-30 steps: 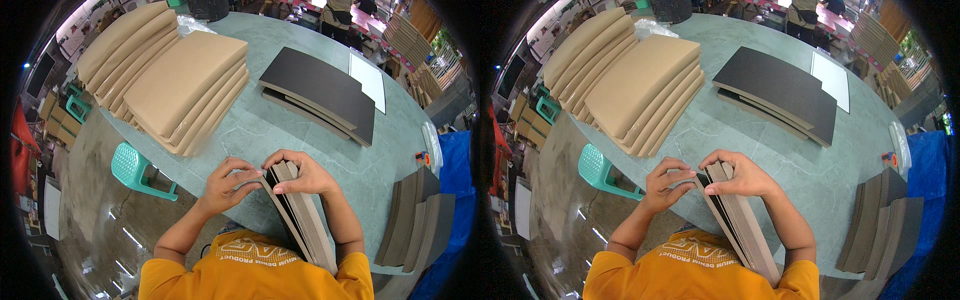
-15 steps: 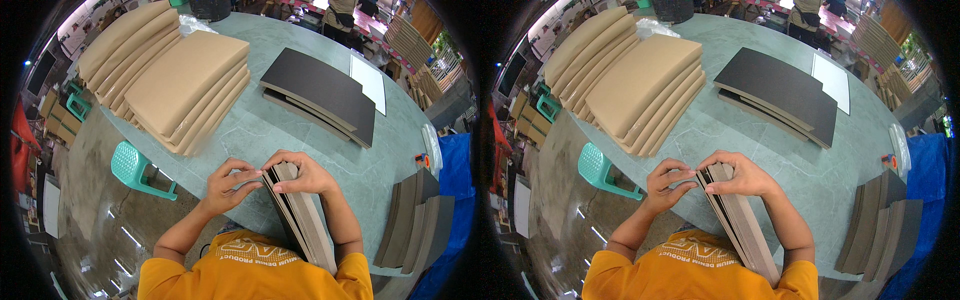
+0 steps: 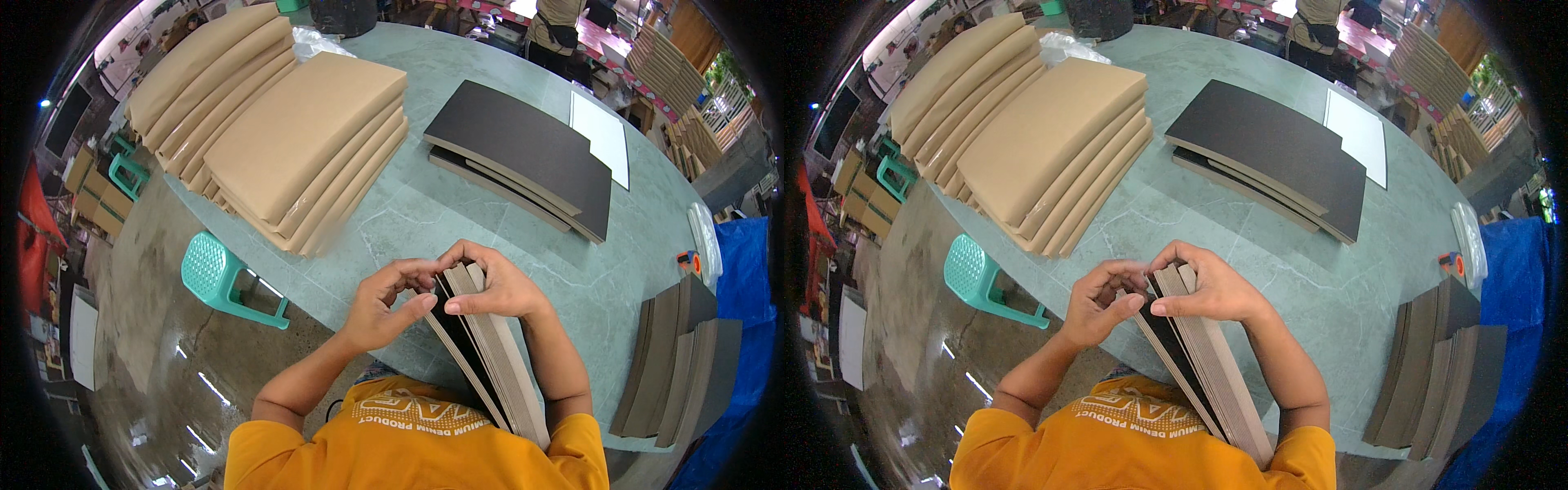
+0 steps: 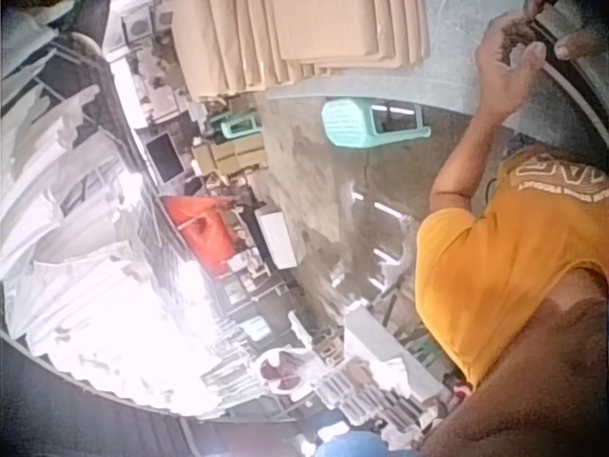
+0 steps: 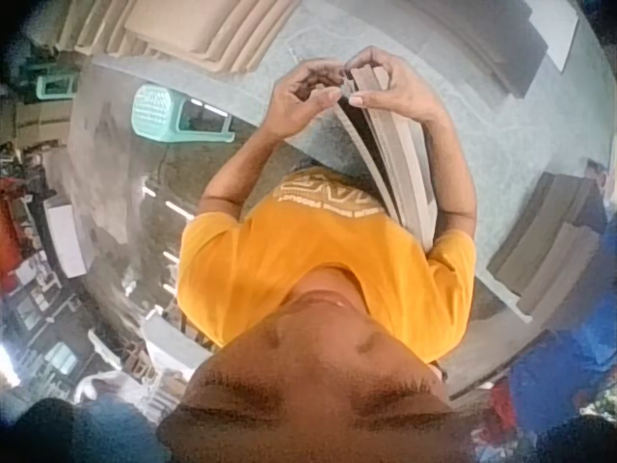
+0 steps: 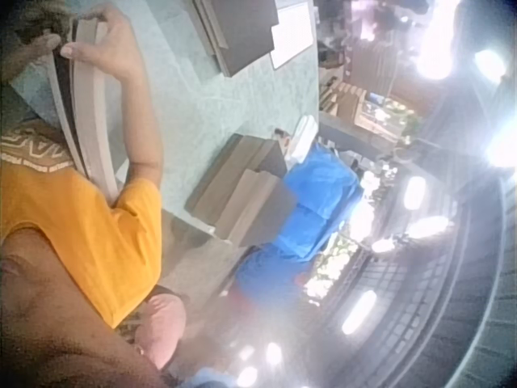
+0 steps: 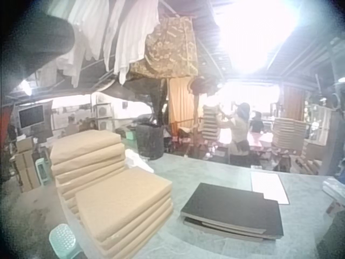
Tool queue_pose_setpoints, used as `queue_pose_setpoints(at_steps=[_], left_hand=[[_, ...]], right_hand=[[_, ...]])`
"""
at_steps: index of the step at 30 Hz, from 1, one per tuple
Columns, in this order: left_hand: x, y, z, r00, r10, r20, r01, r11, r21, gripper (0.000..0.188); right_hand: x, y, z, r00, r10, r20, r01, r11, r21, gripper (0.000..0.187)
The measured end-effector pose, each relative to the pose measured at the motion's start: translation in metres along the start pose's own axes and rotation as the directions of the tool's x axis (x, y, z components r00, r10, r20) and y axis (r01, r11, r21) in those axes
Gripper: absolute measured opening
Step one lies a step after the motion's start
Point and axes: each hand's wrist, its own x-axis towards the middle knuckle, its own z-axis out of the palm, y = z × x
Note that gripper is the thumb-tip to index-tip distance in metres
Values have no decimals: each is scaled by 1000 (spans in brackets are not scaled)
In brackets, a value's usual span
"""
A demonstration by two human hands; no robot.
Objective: The person assembles folders by hand on a table, aligning and stacking black covers and cardboard inserts one by one.
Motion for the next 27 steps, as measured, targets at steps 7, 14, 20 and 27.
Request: queue_pose_setpoints(at_steps=[7, 14, 20, 27], left_hand=[[2, -7, -4, 993, 106, 59, -109, 992, 57, 31], [-1, -7, -3, 996, 82, 19, -83, 996, 44, 32], [5, 0, -4, 996, 15, 88, -27, 990, 139, 37], [7, 5, -5, 992, -11, 125, -15, 978, 209, 37]], right_hand=[[-1, 8, 0, 998, -58, -25, 59, 997, 58, 45], [-2, 6, -1, 999, -41, -10, 42, 998, 39, 43], [-2, 3, 1, 998, -43, -40, 44, 999, 23, 45], [-4, 9, -1, 998, -36, -47, 37, 999, 29, 50]])
